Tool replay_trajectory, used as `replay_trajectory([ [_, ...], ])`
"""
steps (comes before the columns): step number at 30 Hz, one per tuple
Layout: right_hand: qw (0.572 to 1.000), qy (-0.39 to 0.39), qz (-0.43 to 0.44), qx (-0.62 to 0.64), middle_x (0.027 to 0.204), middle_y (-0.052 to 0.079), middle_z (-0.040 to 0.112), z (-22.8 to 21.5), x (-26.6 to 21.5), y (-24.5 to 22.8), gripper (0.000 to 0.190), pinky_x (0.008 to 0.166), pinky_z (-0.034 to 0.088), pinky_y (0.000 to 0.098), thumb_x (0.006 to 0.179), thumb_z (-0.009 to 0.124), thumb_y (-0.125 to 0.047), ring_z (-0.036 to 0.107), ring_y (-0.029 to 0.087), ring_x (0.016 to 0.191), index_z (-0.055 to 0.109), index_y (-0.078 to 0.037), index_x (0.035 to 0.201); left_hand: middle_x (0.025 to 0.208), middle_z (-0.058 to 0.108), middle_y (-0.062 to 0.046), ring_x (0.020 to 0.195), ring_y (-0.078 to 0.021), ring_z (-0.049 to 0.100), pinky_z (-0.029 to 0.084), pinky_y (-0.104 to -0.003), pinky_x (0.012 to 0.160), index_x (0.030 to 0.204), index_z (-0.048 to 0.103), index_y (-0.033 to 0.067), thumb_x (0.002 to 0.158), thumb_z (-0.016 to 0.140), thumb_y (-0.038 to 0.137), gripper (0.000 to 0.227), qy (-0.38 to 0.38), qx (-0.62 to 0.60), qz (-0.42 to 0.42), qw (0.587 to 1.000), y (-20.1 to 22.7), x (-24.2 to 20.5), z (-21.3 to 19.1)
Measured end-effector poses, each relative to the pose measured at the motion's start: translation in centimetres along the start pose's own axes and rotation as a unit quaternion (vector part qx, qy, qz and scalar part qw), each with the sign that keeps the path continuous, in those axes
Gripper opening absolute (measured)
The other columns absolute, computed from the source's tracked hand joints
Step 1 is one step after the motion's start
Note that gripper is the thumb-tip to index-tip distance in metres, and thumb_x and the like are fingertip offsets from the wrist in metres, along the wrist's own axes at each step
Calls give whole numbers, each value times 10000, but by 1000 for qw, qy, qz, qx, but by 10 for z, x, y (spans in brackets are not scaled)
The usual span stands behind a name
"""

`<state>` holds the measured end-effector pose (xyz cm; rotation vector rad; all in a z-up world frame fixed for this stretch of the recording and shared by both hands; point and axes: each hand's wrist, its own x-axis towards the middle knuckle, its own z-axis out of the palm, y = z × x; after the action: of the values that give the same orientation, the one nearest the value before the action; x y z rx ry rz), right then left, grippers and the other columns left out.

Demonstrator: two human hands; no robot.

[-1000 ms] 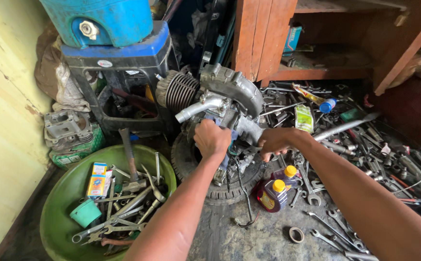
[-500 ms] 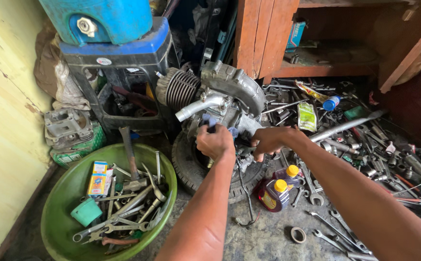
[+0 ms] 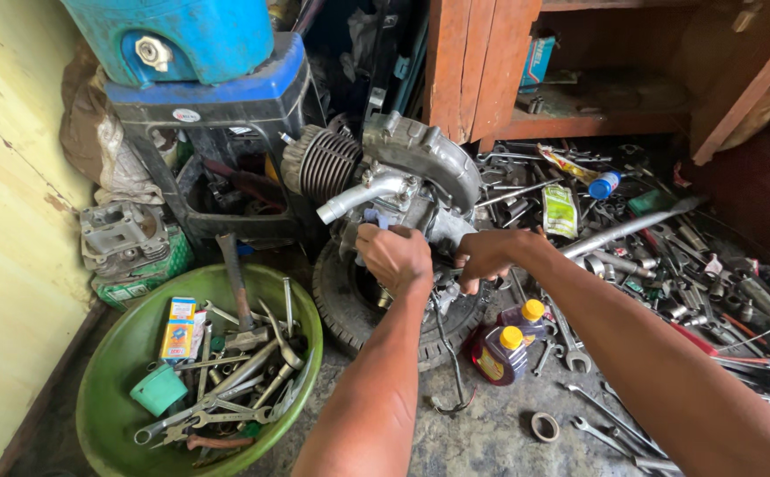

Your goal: The person opens a bottle of engine oil and pours it into a small engine resting on a tire. They use a cloth to wipe the engine area and continue pouring oil into the fill port.

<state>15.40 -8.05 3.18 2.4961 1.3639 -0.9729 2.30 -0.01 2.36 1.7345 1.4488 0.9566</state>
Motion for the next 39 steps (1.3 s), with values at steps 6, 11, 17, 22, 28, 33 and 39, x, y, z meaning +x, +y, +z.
replay_trajectory([
  [6,1000,-1,-23,-21,918,155,731,-3,-8,2,580,719,580,416,703,791,-321,681,268,794,747,-73,1226,1029,675,-279,853,-415,719,627,-464,710,1034,582,-55,842,733,179,339,-12,61,149,987,-16,12,-14],
  [11,999,19,-21,15,845,89,730,-3,-12,8,439,641,553,346,722,808,-272,657,193,727,729,-85,1112,977,709,-263,835,-366,768,654,-443,741,1493,388,35,907,573,13,615,-310,295,269,863,-79,32,-56],
  [17,999,6,-23,28,790,97,712,2,-12,13,313,524,458,334,732,826,-253,570,171,616,768,3,902,1023,730,-225,954,-387,728,594,-475,870,1165,696,60,783,641,72,386,-361,385,385,757,-126,61,-86],
  [22,993,-30,-41,103,794,57,756,28,6,15,264,504,470,319,698,823,-207,598,146,593,777,3,853,1053,748,-216,967,-336,753,619,-438,829,968,760,-17,745,716,182,302,-505,424,275,700,-130,75,-78],
  [28,997,6,-75,-6,844,129,739,68,9,25,402,572,532,380,649,822,-238,649,216,675,743,-26,982,1375,473,-266,856,-242,369,299,-431,729,1234,584,-74,794,814,459,728,-681,494,102,531,-132,39,-39],
  [33,992,60,-74,-80,983,111,729,109,-11,24,528,767,565,435,588,921,-318,692,300,948,752,-101,1038,1097,741,-145,983,-294,715,575,-437,845,1135,693,20,726,831,490,638,-648,463,350,493,-125,-1,-5],
  [39,995,-4,-38,-96,1068,126,758,179,-13,33,452,848,562,441,764,793,-382,707,309,1008,718,-156,1148,1073,746,-94,972,-272,709,568,-452,836,1107,729,33,732,788,527,624,-741,429,260,446,-114,-38,13],
])
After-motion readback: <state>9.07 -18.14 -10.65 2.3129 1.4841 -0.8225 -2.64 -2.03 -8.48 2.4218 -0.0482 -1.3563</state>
